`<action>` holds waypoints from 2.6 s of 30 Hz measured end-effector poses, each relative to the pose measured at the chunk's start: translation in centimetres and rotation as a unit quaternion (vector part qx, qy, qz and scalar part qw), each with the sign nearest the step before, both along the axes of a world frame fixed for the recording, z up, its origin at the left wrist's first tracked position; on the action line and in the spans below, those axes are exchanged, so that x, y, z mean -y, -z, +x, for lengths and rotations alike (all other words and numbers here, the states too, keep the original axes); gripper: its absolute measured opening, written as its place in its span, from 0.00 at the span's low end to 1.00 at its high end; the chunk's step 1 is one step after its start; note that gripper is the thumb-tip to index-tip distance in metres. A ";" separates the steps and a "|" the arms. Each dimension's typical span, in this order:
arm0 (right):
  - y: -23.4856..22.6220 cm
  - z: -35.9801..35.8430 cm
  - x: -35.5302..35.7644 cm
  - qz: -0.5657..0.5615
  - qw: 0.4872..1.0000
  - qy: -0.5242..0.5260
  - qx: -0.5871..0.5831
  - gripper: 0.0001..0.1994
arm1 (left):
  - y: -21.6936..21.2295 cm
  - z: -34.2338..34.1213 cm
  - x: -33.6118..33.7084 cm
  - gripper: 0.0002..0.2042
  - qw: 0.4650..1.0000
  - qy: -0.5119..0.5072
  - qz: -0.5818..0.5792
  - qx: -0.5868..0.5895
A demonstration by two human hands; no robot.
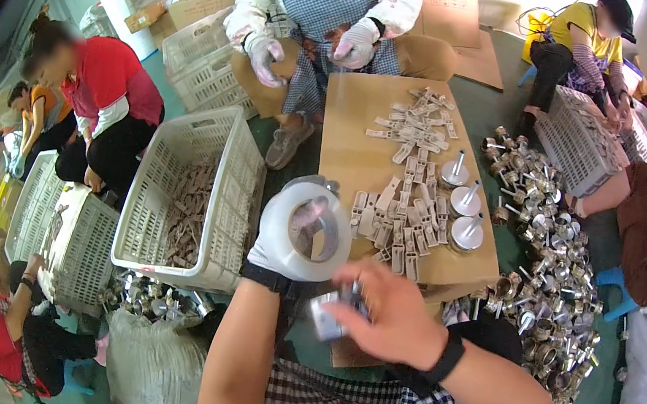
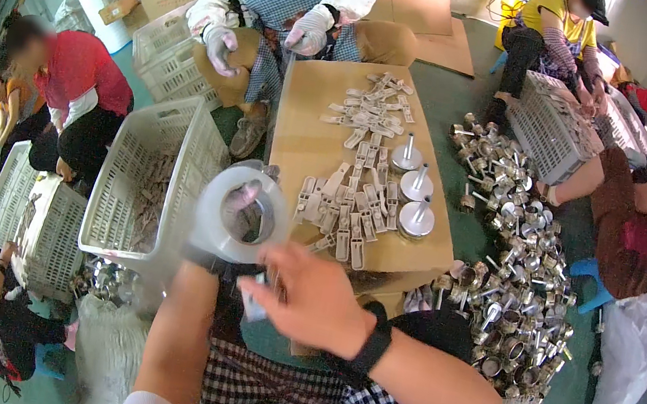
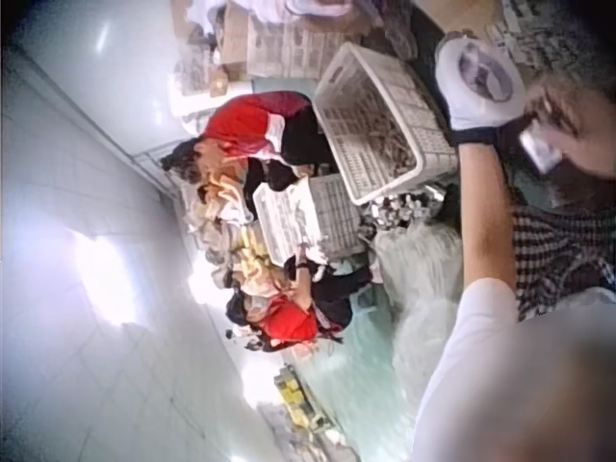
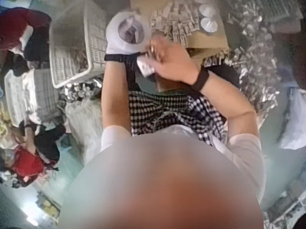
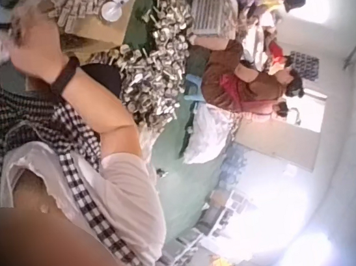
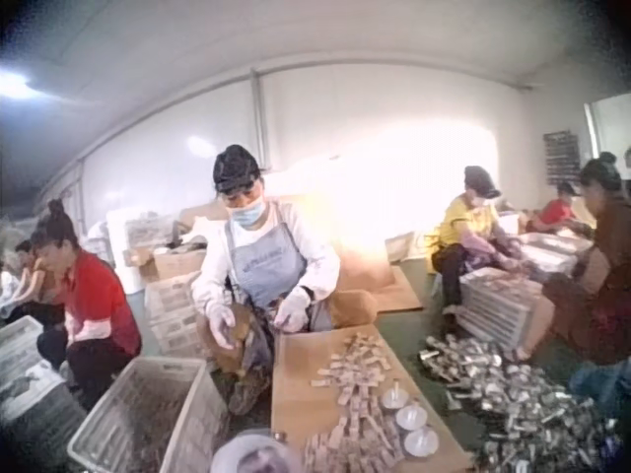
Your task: Assembling and sorting small metal and plastic hardware parts using a handheld tool in a factory setting.
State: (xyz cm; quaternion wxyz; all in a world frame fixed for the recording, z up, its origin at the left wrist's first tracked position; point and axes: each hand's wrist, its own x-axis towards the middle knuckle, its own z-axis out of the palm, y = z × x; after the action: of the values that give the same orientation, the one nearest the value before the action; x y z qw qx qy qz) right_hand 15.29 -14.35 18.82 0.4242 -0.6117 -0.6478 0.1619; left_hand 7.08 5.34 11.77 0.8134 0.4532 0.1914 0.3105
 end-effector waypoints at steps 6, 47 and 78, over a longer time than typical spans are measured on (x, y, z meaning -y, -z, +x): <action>3.9 -0.7 -5.6 -0.026 0.966 0.095 -0.239 0.30 | 1.4 2.9 -1.7 0.16 0.997 -0.003 -0.051 0.052; 7.8 -4.4 4.0 -0.347 0.917 -0.116 -0.157 0.30 | 10.9 -7.6 5.4 0.13 0.936 0.204 -0.286 -0.039; 5.5 -3.5 2.5 -0.140 0.984 -0.075 0.081 0.22 | 9.6 -6.1 5.6 0.14 0.922 0.147 -0.356 -0.047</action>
State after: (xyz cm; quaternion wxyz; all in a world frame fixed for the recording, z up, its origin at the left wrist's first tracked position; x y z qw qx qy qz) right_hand 11.77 -16.85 13.31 0.2669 -0.6263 -0.6947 0.2322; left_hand 1.01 -0.27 2.20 0.9475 0.1712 0.2588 0.0770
